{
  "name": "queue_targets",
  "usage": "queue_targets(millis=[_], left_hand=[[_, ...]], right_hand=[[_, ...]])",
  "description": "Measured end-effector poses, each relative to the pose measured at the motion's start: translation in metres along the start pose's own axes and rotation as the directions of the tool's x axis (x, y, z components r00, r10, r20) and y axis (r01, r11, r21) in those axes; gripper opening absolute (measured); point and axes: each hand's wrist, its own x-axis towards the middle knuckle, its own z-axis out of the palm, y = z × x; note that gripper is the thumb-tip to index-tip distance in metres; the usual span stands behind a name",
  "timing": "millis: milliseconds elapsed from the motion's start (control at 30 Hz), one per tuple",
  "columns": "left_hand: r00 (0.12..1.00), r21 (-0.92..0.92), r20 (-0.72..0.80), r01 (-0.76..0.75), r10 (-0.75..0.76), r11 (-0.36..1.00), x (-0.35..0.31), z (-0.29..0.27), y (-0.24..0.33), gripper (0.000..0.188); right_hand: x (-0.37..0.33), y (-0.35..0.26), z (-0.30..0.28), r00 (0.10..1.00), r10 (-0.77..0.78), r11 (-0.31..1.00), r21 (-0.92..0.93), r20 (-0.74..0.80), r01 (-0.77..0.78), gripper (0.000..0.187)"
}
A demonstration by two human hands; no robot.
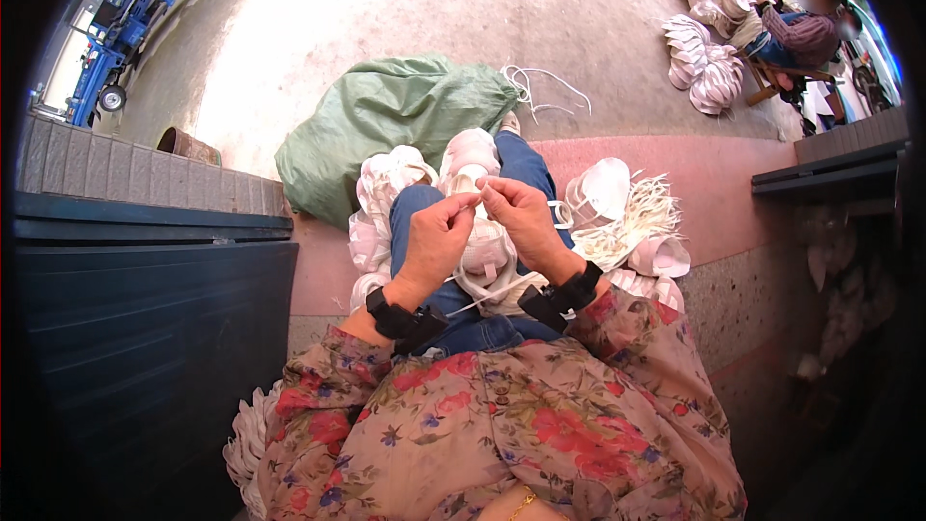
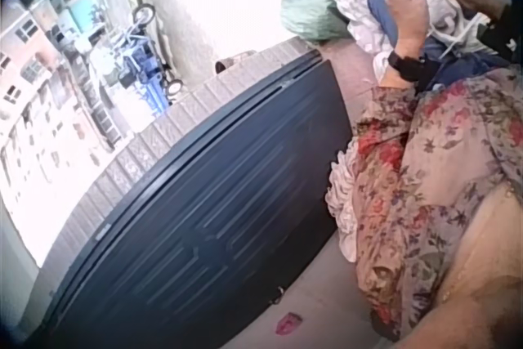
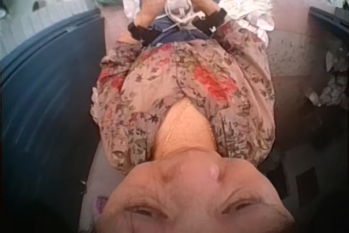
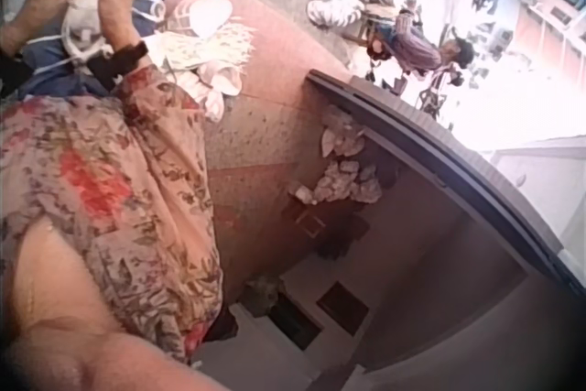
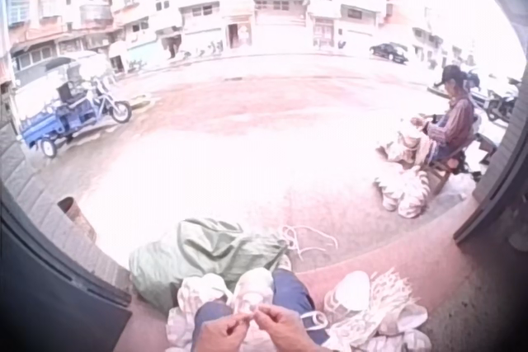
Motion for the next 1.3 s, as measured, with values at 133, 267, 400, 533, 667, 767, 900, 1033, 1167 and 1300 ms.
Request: queue_targets(millis=[133, 267, 400, 533, 667, 767, 900, 1033, 1167, 1300], left_hand=[[1.0, 0.01, 0.005, -0.026, 0.026, 1.0, -0.001, -0.001, -0.001, 0.017], [0.989, 0.053, 0.134, 0.048, -0.055, 0.997, 0.002, -0.006, 0.004, 0.02], [0.996, 0.165, 0.023, -0.093, 0.09, 0.982, 0.033, -0.02, -0.035, 0.025], [0.975, 0.495, 0.179, 0.03, -0.135, 0.868, 0.061, -0.023, -0.066, 0.025], [0.946, 0.611, 0.321, -0.18, -0.034, 0.771, 0.066, -0.009, -0.094, 0.025], [0.899, 0.346, 0.375, 0.091, -0.226, 0.934, 0.075, -0.014, -0.095, 0.019], [0.829, -0.302, 0.223, 0.559, -0.513, 0.772, 0.076, -0.04, -0.078, 0.012], [0.768, -0.075, 0.299, 0.61, -0.566, 0.789, 0.066, -0.049, -0.076, 0.025], [0.951, 0.09, 0.193, 0.228, -0.241, 0.97, 0.068, -0.038, -0.08, 0.03], [0.875, 0.323, 0.46, -0.004, -0.154, 0.946, 0.072, -0.016, -0.077, 0.025]], right_hand=[[0.0, 0.004, -0.001, 1.0, -0.019, 0.996, -0.087, -0.014, 0.018, 0.022], [0.0, 0.006, -0.002, 0.998, -0.042, 0.994, -0.102, -0.051, 0.036, 0.018], [-0.009, -0.009, -0.006, 0.998, -0.057, 0.968, -0.248, -0.033, 0.047, 0.017], [-0.033, -0.046, -0.024, 0.993, 0.029, 0.998, -0.061, 0.115, -0.022, 0.011], [-0.053, -0.101, -0.033, 0.978, -0.111, 0.99, -0.062, 0.178, 0.124, 0.011], [-0.066, -0.138, -0.037, 0.941, -0.292, 0.935, -0.155, 0.169, 0.318, 0.009], [-0.078, -0.171, -0.032, 0.839, -0.511, 0.84, -0.099, 0.186, 0.533, 0.015], [-0.096, -0.204, -0.036, 0.674, -0.737, 0.664, 0.246, 0.053, 0.706, 0.009], [-0.109, -0.231, -0.043, 0.625, -0.775, 0.606, 0.39, 0.095, 0.693, 0.008], [-0.118, -0.235, -0.033, 0.6, -0.784, 0.601, 0.437, 0.16, 0.669, 0.01]])
